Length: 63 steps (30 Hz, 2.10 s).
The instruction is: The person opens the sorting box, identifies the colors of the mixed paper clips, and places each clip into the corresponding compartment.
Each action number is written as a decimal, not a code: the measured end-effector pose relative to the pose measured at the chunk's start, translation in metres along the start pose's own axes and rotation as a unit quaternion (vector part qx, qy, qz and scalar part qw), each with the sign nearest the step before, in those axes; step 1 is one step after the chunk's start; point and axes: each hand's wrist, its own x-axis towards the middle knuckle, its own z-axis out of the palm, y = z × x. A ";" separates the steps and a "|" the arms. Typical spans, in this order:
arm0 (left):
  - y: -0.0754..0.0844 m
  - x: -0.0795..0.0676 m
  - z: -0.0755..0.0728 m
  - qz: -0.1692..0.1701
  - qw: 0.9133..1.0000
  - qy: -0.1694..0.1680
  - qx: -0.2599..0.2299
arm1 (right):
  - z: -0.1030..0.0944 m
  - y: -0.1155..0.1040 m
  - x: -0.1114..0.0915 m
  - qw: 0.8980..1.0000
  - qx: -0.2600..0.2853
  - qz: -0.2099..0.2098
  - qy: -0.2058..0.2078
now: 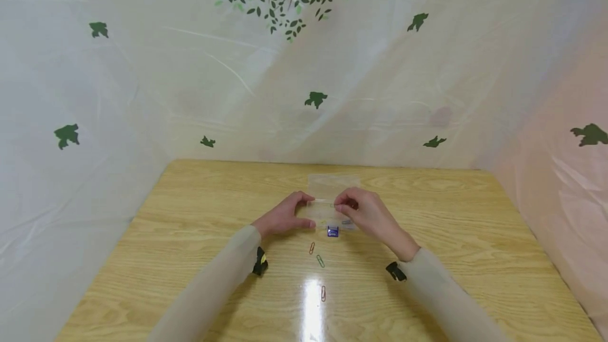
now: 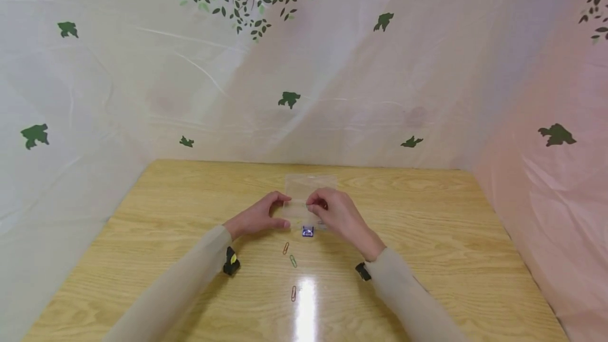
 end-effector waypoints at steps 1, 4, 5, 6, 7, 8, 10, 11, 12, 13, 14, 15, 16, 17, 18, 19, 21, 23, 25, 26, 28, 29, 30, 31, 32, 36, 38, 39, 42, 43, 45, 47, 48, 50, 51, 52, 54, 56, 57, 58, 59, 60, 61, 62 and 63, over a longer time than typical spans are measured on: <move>0.001 0.000 0.000 0.001 1.000 0.001 -0.001 | 0.000 0.000 0.001 1.000 0.001 -0.001 0.002; 0.002 -0.001 0.000 0.002 1.000 0.003 -0.002 | 0.001 0.000 0.005 1.000 0.002 -0.001 0.006; 0.002 -0.001 0.000 0.002 1.000 0.003 -0.002 | 0.001 0.001 0.006 1.000 0.002 0.000 0.007; 0.002 -0.001 0.000 0.002 1.000 0.004 -0.001 | 0.001 0.001 0.006 1.000 0.000 0.001 0.008; 0.002 -0.001 0.000 0.002 1.000 0.003 0.000 | 0.002 0.002 0.008 1.000 -0.001 0.001 0.009; 0.002 -0.001 0.000 0.002 1.000 0.003 0.002 | 0.002 0.002 0.009 1.000 -0.004 0.001 0.010; 0.001 -0.001 0.001 0.003 1.000 0.004 0.005 | 0.003 0.002 0.010 1.000 -0.004 0.002 0.011; 0.000 0.000 0.001 0.003 1.000 0.004 0.007 | 0.003 0.003 0.011 1.000 -0.004 0.003 0.011; 0.000 0.000 0.001 0.003 1.000 0.004 0.009 | 0.004 0.003 0.012 1.000 -0.004 0.003 0.012; -0.001 0.000 0.001 0.003 1.000 0.005 0.009 | 0.004 0.003 0.013 1.000 -0.005 0.003 0.012; -0.001 0.001 0.002 0.004 1.000 0.006 0.009 | 0.005 0.003 0.014 1.000 -0.005 0.004 0.012; -0.001 0.001 0.002 0.005 1.000 0.008 0.009 | 0.005 0.003 0.015 1.000 -0.005 0.004 0.013; -0.001 0.001 0.002 0.006 1.000 0.008 0.009 | 0.006 0.004 0.016 1.000 -0.006 0.005 0.013; -0.001 0.001 0.002 0.006 1.000 0.008 0.008 | 0.007 0.004 0.017 1.000 -0.007 0.005 0.014; -0.002 0.001 0.002 0.006 1.000 0.008 0.008 | 0.008 0.005 0.019 1.000 -0.008 0.006 0.014; -0.001 0.001 0.002 0.007 1.000 0.009 0.007 | 0.009 0.006 0.020 1.000 -0.008 0.007 0.014; -0.002 0.001 0.002 0.007 1.000 0.009 0.005 | 0.011 0.008 0.022 1.000 -0.007 0.007 0.014; -0.002 0.001 0.002 0.007 1.000 0.010 0.002 | 0.013 0.010 0.024 1.000 -0.005 0.009 0.014; -0.002 0.001 0.002 0.008 1.000 0.011 0.000 | 0.014 0.011 0.026 1.000 -0.004 0.010 0.012; -0.003 0.001 0.002 0.009 1.000 0.012 -0.001 | 0.015 0.012 0.027 1.000 -0.003 0.011 0.012; -0.003 0.001 0.002 0.009 1.000 0.011 0.001 | 0.017 0.014 0.029 1.000 -0.004 0.014 0.009; -0.003 0.001 0.002 0.009 1.000 0.011 0.002 | 0.018 0.015 0.030 1.000 -0.004 0.015 0.007; -0.003 0.001 0.001 0.008 1.000 0.011 0.003 | 0.019 0.016 0.031 1.000 -0.004 0.017 0.006; -0.003 0.001 0.001 0.006 1.000 0.010 0.004 | 0.019 0.017 0.032 1.000 -0.005 0.019 0.004; -0.003 0.002 0.001 0.006 1.000 0.010 0.005 | 0.020 0.018 0.032 1.000 -0.005 0.022 0.002; -0.004 0.002 0.001 0.002 1.000 0.007 0.006 | 0.021 0.024 0.034 0.999 -0.001 0.035 -0.004; -0.004 0.003 0.001 0.001 1.000 0.005 0.007 | 0.021 0.026 0.035 0.999 0.000 0.037 -0.006; -0.004 0.003 0.001 0.000 1.000 0.003 0.008 | 0.021 0.027 0.035 0.999 0.000 0.039 -0.007; -0.004 0.004 0.001 0.003 1.000 0.004 0.006 | 0.022 0.029 0.037 0.999 0.000 0.039 -0.015; -0.004 0.004 0.001 0.002 1.000 0.004 0.005 | 0.023 0.030 0.038 0.999 0.000 0.040 -0.019; -0.003 0.004 0.001 0.002 1.000 0.004 0.003 | 0.024 0.031 0.039 0.999 0.004 0.046 -0.029; -0.003 0.003 0.001 0.005 1.000 0.005 -0.003 | 0.026 0.031 0.040 0.998 0.004 0.052 -0.037; -0.004 0.003 0.001 0.006 1.000 0.005 -0.004 | 0.026 0.031 0.040 0.998 0.003 0.055 -0.041; -0.005 0.003 0.002 0.008 1.000 0.005 -0.004 | 0.028 0.031 0.040 0.997 0.004 0.059 -0.047; -0.005 0.004 0.002 0.010 1.000 0.005 -0.006 | 0.028 0.031 0.040 0.997 0.003 0.060 -0.049; -0.005 0.004 0.002 0.010 1.000 0.005 -0.004 | 0.029 0.031 0.040 0.997 -0.001 0.059 -0.050; -0.006 0.004 0.001 0.012 1.000 0.004 -0.002 | 0.030 0.031 0.041 0.997 -0.006 0.057 -0.051; -0.006 0.004 0.001 0.012 1.000 0.002 0.000 | 0.031 0.031 0.041 0.997 -0.014 0.054 -0.051; -0.006 0.003 0.000 0.012 1.000 0.002 0.000 | 0.032 0.031 0.041 0.997 -0.017 0.052 -0.050; -0.006 0.003 0.000 0.013 1.000 0.003 0.000 | 0.032 0.031 0.041 0.997 -0.020 0.051 -0.050; -0.006 0.002 0.000 0.015 1.000 0.003 -0.001 | 0.032 0.031 0.041 0.997 -0.021 0.050 -0.049; -0.006 0.002 0.000 0.015 1.000 0.003 -0.001 | 0.032 0.031 0.041 0.997 -0.023 0.048 -0.048; -0.006 0.002 0.000 0.014 1.000 0.002 -0.001 | 0.032 0.032 0.041 0.997 -0.024 0.046 -0.048; -0.006 0.003 0.000 0.014 1.000 0.002 0.000 | 0.032 0.032 0.040 0.998 -0.024 0.045 -0.047; -0.006 0.002 0.000 0.014 1.000 0.001 0.000 | 0.032 0.033 0.040 0.998 -0.024 0.043 -0.046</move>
